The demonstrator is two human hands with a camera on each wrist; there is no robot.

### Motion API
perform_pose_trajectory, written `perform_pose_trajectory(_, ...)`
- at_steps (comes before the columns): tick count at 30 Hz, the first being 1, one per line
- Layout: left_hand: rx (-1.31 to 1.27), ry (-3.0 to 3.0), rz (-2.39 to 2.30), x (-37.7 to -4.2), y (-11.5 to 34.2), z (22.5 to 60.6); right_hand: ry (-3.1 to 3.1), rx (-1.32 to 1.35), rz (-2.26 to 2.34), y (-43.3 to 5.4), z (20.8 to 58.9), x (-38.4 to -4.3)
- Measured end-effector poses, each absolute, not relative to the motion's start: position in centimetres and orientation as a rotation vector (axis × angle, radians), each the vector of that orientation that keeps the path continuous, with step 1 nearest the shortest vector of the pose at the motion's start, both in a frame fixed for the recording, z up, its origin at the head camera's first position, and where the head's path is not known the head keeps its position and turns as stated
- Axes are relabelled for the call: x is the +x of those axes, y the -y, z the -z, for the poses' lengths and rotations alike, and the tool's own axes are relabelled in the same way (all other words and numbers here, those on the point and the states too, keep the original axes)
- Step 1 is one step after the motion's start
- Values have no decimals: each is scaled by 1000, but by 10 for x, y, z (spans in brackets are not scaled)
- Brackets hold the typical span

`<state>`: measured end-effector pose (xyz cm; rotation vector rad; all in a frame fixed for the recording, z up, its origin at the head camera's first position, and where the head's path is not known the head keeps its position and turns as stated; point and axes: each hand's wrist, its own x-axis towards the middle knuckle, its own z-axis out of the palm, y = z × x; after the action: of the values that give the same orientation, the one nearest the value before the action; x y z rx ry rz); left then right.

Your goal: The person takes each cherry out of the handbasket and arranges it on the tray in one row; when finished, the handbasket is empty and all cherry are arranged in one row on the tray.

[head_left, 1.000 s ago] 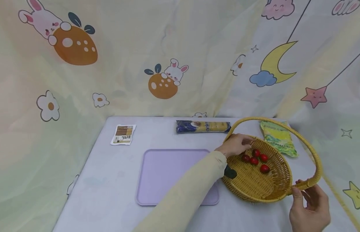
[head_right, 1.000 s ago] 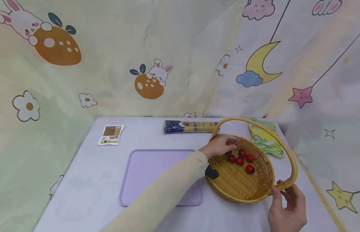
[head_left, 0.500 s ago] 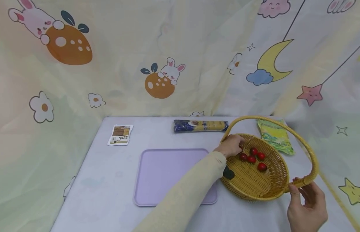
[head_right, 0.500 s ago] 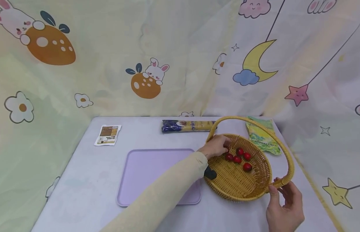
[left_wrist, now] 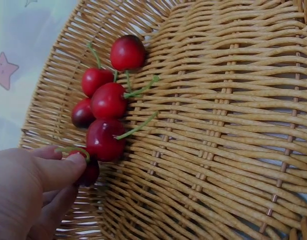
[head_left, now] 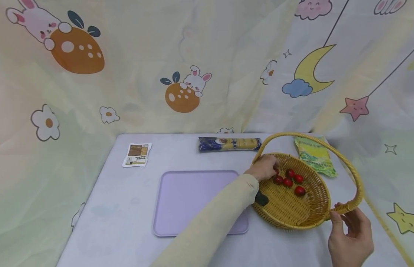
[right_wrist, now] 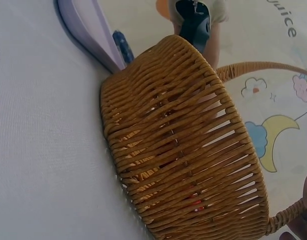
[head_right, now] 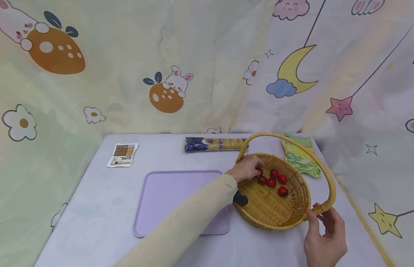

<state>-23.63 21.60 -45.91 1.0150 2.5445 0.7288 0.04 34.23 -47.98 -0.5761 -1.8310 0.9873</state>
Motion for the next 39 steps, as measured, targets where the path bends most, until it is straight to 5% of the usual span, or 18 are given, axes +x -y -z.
perform_pose_trajectory(18, 1265, -2429, -925, -215, -179, 428, 1798, -663, -979, -337, 482, 1)
perform_pose_trajectory(39, 1013, -2322, -1364, -207, -22, 401, 1819, -778, -995, -334, 483, -1)
